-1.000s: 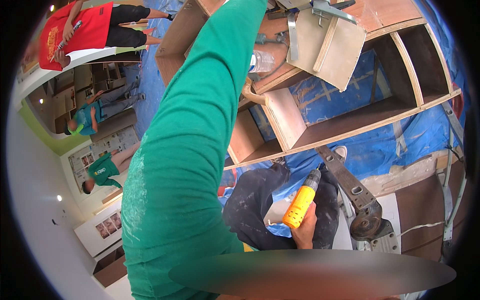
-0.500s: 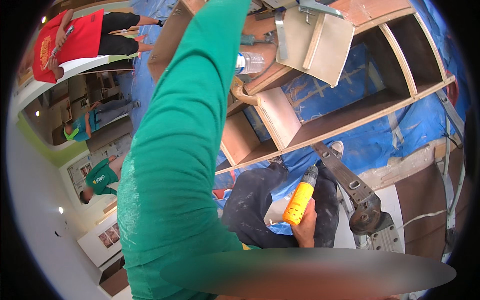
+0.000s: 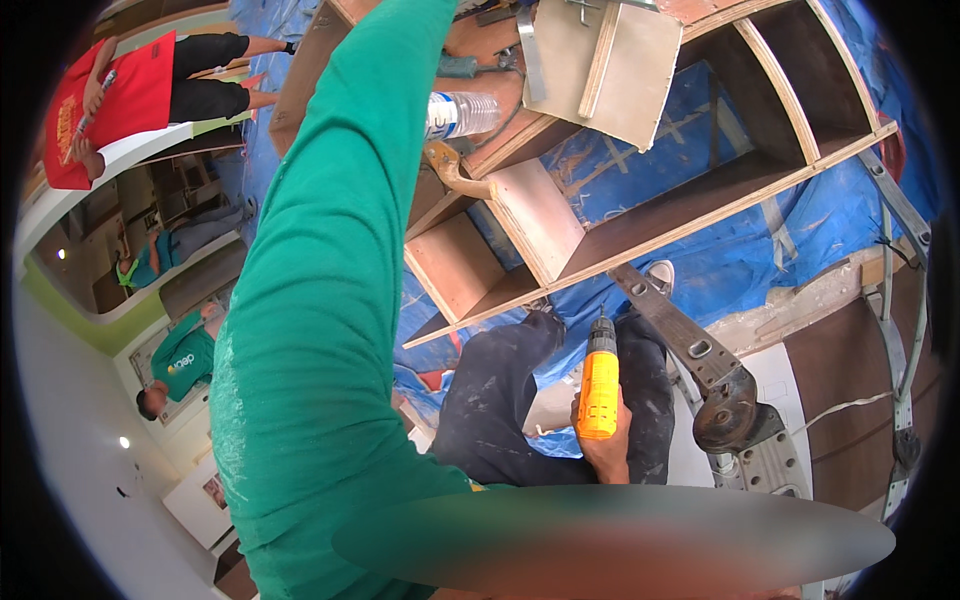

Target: The person walks through a room under renovation, picks up a caulking gun, and climbs a ladder to apply adhesive to a wall. They then use a drill on a wooden cabinet frame before descending and retrieving cash from a bag.

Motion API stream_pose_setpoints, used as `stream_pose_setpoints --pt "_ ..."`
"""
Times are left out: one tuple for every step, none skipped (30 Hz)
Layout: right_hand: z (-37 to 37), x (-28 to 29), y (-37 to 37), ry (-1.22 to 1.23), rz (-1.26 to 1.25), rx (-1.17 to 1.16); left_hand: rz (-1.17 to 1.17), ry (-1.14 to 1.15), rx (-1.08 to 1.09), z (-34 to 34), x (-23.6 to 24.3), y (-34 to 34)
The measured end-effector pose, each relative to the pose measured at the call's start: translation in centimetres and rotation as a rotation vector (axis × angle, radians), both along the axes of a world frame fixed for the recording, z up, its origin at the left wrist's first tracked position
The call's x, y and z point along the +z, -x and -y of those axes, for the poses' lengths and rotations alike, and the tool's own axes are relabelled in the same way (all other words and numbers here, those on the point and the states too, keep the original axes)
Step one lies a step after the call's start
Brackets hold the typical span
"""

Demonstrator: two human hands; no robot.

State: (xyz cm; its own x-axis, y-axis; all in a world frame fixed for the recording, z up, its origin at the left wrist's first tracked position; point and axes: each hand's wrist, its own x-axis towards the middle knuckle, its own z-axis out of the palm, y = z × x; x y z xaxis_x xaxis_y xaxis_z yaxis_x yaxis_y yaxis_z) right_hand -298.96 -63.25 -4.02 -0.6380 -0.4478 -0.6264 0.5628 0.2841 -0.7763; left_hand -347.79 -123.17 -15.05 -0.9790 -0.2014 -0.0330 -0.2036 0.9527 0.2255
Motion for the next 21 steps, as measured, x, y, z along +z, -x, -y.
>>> stream_pose_setpoints --pt "0.2 0.1 0.2 -0.001 0.006 -0.007 -0.014 -0.005 -0.010 -0.9 0.0 -0.1" --pt "0.4 0.1 0.8 -0.001 0.013 -0.012 -0.072 -0.027 -0.054 -1.7 0.1 -0.1" --pt "0.7 0.4 1.3 -0.006 0.021 -0.020 -0.067 -0.058 -0.043 -3.0 0.5 0.0" --pt "0.9 0.6 1.8 -0.011 0.035 -0.045 -0.060 -0.091 -0.034 -4.3 1.0 0.4" --pt "1.2 1.2 2.2 -0.024 0.049 -0.076 -0.054 -0.132 -0.029 -6.3 1.7 0.9" --pt "1.3 1.3 2.2 -0.010 0.059 -0.092 0.064 -0.303 0.155 -7.8 3.8 0.6" --pt "1.3 1.1 1.9 -0.019 0.049 -0.099 0.041 -0.269 0.074 -7.3 2.2 1.2" --pt "1.0 1.0 1.9 0.019 0.038 -0.049 0.008 -0.189 0.049 -2.6 2.2 -0.4" --pt "0.9 0.7 2.0 0.038 0.026 -0.030 0.028 -0.113 0.023 -0.7 1.7 -0.4" --pt "1.1 0.5 2.0 0.033 0.025 -0.037 0.043 -0.089 0.000 -0.7 0.8 -0.1" --pt "1.2 0.4 2.1 0.029 0.023 -0.044 0.056 -0.065 -0.022 -0.7 -0.1 0.3" --pt "1.2 0.6 2.2 0.016 0.024 -0.050 0.066 -0.051 -0.041 -1.2 -0.8 0.6" --pt "1.1 0.8 2.3 0.018 0.028 -0.043 0.071 -0.046 -0.053 -1.4 -1.3 0.8" --pt "1.2 1.0 2.5 0.021 0.032 -0.034 0.074 -0.036 -0.063 -1.4 -1.5 1.0" --pt "1.2 1.1 2.6 0.021 0.037 -0.027 0.081 -0.034 -0.074 -1.7 -1.8 1.2" --pt "1.1 1.1 2.6 0.023 0.048 -0.024 0.084 -0.035 -0.078 -1.8 -2.0 1.2" --pt "1.0 1.0 2.5 0.026 0.060 -0.019 0.087 -0.034 -0.080 -1.8 -2.0 1.2" --pt "0.9 1.0 2.5 0.029 0.071 -0.017 0.091 -0.036 -0.085 -2.0 -2.1 1.4" --pt "1.0 1.0 2.5 0.016 0.057 -0.016 0.095 -0.039 -0.090 -2.1 -2.1 1.6" --pt "1.1 1.0 2.6 0.003 0.043 -0.014 0.099 -0.038 -0.093 -2.3 -2.1 1.7" --pt "1.1 1.1 2.5 -0.010 0.030 -0.013 0.105 -0.042 -0.097 -2.3 -2.1 1.9"
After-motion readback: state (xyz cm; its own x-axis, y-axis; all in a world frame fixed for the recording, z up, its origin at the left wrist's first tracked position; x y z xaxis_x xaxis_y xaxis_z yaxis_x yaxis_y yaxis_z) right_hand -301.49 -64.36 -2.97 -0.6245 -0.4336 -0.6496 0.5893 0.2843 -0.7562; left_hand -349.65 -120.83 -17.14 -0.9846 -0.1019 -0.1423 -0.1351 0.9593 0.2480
